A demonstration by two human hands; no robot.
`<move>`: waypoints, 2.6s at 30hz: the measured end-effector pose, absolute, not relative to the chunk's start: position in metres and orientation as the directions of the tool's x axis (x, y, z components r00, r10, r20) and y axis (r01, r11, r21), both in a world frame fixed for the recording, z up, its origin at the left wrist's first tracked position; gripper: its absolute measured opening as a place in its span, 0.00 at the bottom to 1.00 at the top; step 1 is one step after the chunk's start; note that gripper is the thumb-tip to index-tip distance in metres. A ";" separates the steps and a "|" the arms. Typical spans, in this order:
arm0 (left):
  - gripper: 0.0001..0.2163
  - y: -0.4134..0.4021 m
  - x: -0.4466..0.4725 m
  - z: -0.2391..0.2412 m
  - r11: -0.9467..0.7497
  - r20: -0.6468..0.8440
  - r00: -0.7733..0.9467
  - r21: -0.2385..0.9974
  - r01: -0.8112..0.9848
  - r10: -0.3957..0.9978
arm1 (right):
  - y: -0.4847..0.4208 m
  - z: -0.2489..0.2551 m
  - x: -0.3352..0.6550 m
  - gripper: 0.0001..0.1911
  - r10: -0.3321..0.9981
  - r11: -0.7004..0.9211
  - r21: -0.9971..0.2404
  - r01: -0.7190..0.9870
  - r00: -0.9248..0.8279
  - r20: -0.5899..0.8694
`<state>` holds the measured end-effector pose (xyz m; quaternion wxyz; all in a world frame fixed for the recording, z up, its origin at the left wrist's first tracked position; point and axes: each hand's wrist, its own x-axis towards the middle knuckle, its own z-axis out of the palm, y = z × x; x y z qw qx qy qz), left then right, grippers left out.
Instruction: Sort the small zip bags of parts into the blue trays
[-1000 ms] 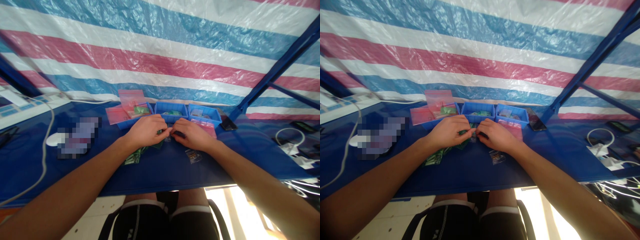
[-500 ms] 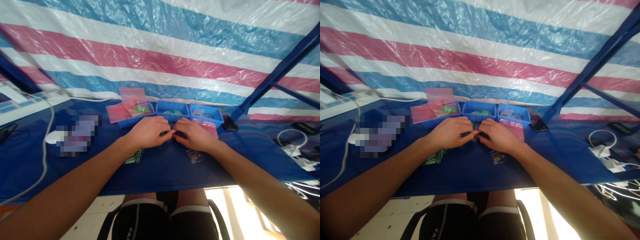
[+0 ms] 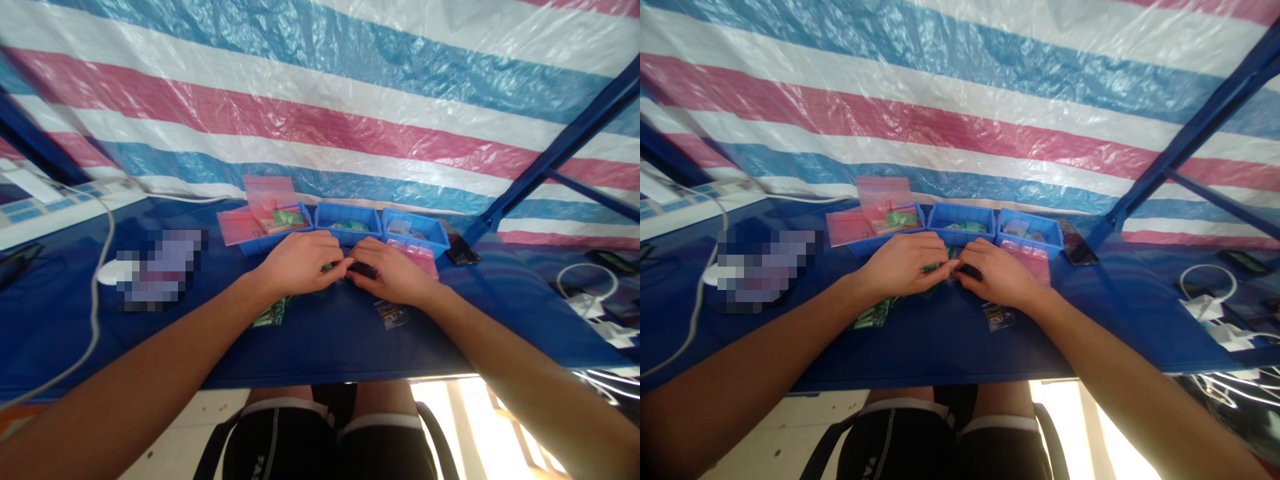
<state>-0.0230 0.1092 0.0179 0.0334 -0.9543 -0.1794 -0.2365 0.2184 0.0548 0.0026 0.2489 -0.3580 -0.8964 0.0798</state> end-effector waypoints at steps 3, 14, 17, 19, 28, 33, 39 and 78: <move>0.18 0.111 -0.024 0.019 -0.935 0.491 0.811 0.025 0.353 0.319 | 0.056 0.001 0.219 0.07 0.686 0.728 -0.365 0.581 -0.606 0.402; 0.18 0.114 -0.025 0.018 -0.928 0.478 0.811 0.024 0.371 0.336 | 0.061 -0.004 0.221 0.06 0.692 0.720 -0.345 0.603 -0.586 0.421; 0.17 0.114 -0.024 0.018 -0.930 0.481 0.810 0.029 0.368 0.335 | 0.060 -0.002 0.221 0.07 0.690 0.723 -0.359 0.590 -0.593 0.415; 0.17 0.115 -0.024 0.017 -0.930 0.478 0.810 0.046 0.364 0.340 | 0.061 -0.002 0.221 0.08 0.685 0.728 -0.354 0.588 -0.600 0.413; 0.17 0.116 -0.023 0.015 -0.931 0.458 0.818 0.066 0.358 0.347 | 0.060 -0.001 0.218 0.05 0.701 0.710 -0.324 0.625 -0.584 0.410; 0.15 0.118 -0.020 0.015 -0.942 0.441 0.836 0.079 0.325 0.326 | 0.059 0.002 0.217 0.04 0.677 0.734 -0.319 0.599 -0.615 0.405; 0.13 0.118 -0.018 0.013 -0.958 0.456 0.844 0.092 0.273 0.284 | 0.066 -0.006 0.217 0.09 0.708 0.702 -0.341 0.625 -0.565 0.423; 0.23 0.104 -0.021 0.025 -0.812 0.648 0.489 0.461 0.357 0.583 | 0.065 0.002 0.210 0.20 0.911 0.350 -0.936 0.023 -0.242 0.335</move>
